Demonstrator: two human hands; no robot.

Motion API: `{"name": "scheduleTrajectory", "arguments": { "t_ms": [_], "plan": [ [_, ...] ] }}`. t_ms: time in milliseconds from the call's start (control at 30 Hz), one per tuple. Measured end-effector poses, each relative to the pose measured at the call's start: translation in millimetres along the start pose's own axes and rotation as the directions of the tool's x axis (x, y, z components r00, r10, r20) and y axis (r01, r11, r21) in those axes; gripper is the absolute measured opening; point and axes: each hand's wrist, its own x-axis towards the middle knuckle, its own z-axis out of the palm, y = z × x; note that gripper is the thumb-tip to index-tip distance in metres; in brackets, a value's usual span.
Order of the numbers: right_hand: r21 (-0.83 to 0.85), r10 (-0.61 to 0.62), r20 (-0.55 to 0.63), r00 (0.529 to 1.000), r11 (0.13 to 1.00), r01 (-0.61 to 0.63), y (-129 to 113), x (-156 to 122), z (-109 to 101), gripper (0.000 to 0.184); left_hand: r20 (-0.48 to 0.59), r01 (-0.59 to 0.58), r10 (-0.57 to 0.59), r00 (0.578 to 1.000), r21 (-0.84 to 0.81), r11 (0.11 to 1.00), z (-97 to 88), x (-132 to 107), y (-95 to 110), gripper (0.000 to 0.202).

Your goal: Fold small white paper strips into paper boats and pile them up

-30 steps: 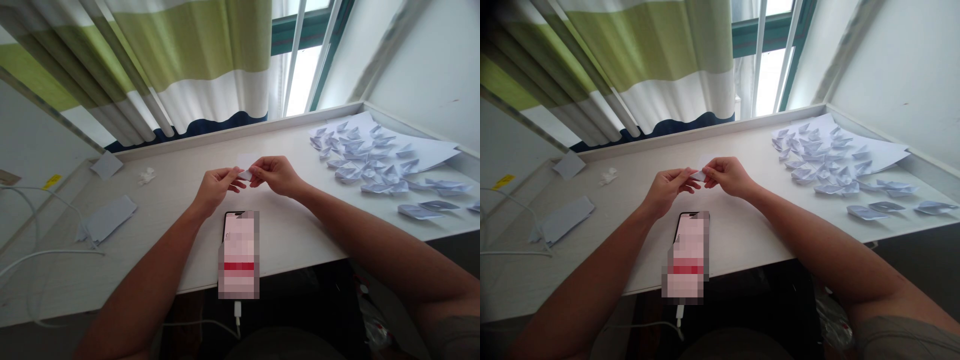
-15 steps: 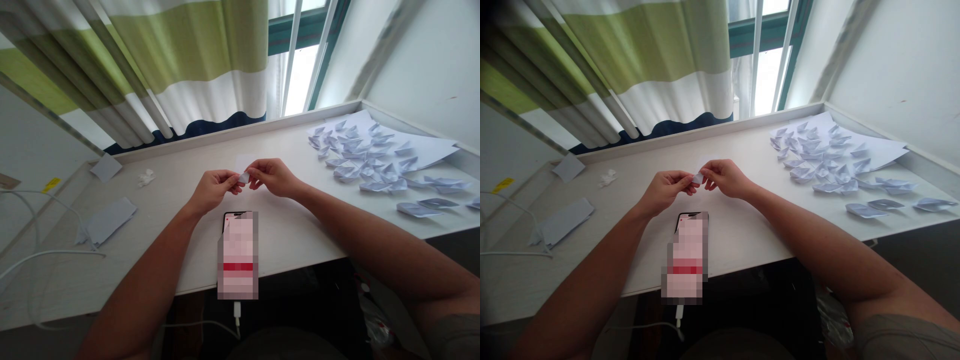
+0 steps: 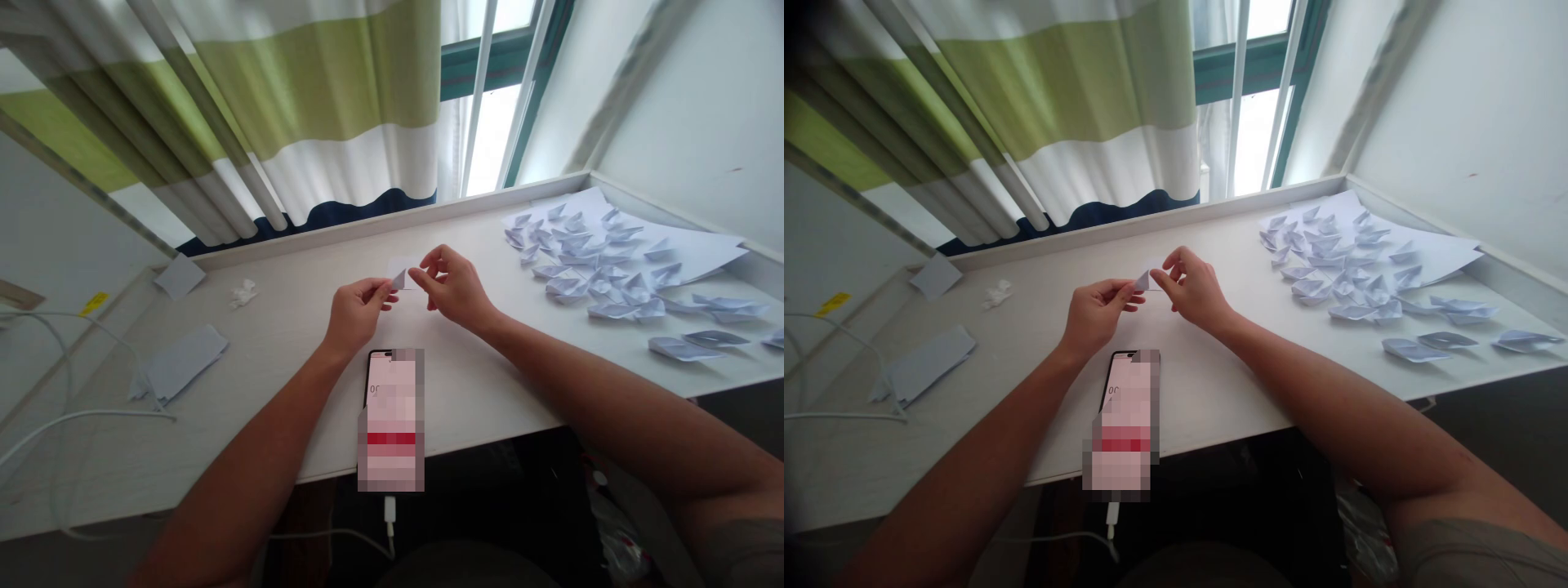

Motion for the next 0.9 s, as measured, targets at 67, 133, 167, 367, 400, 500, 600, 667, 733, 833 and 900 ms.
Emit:
{"name": "scheduleTrajectory", "arguments": {
  "t_ms": [67, 133, 167, 367, 400, 500, 600, 667, 733, 833, 900],
  "plan": [
    [0.048, 0.008, 0.075, 0.997, 0.999, -0.011, -3.6, -3.3, 1.7, 0.044, -0.026, -0.033, 0.033, 0.999, 0.012, 0.999, 2.3, -2.2, 0.8, 0.038],
    [0.116, -0.002, 0.201, 0.980, 0.993, -0.022, -5.5, -6.2, 3.7, 0.049, -0.010, -0.046, 0.046, 0.999, 0.009, 0.999, 3.7, -4.4, 2.0, 0.043],
    [0.142, -0.009, 0.244, 0.970, 0.989, -0.026, -5.5, -7.0, 4.6, 0.049, 0.007, -0.044, 0.044, 0.999, 0.005, 0.999, 4.1, -5.2, 2.3, 0.047],
    [0.189, -0.043, 0.256, 0.966, 0.982, -0.006, 3.6, -4.3, 5.6, 0.047, 0.132, -0.013, 0.012, 0.991, 0.006, 1.000, 2.0, -4.7, -0.4, 0.051],
    [0.191, -0.053, 0.251, 0.966, 0.981, 0.004, 5.2, -3.4, 5.3, 0.047, 0.148, -0.016, 0.013, 0.989, 0.019, 1.000, 1.1, -3.9, -1.1, 0.048],
    [0.207, -0.078, 0.238, 0.968, 0.978, 0.027, 8.4, -1.5, 4.1, 0.049, 0.179, -0.036, 0.026, 0.983, 0.050, 0.998, -2.3, -1.3, -1.1, 0.043],
    [0.220, -0.092, 0.215, 0.972, 0.974, 0.043, 8.9, -1.1, 1.6, 0.050, 0.219, -0.103, 0.083, 0.972, 0.081, 0.991, -6.2, 0.0, 3.3, 0.034],
    [0.237, -0.107, 0.215, 0.971, 0.970, 0.054, 7.0, -1.9, -0.7, 0.049, 0.241, -0.159, 0.131, 0.962, 0.102, 0.982, -8.4, -0.2, 7.6, 0.028],
    [0.263, -0.126, 0.237, 0.963, 0.963, 0.061, 3.6, -3.2, -2.6, 0.048, 0.246, -0.183, 0.152, 0.957, 0.109, 0.977, -9.9, -0.8, 11.1, 0.027],
    [0.300, -0.135, 0.250, 0.959, 0.952, 0.056, -2.1, -5.2, -3.5, 0.045, 0.253, -0.167, 0.143, 0.957, 0.078, 0.983, -10.7, -1.8, 13.1, 0.031],
    [0.315, -0.125, 0.237, 0.963, 0.948, 0.046, -4.1, -5.9, -2.9, 0.044, 0.268, -0.158, 0.138, 0.953, 0.053, 0.986, -10.6, -2.1, 12.9, 0.032]
  ]
}}
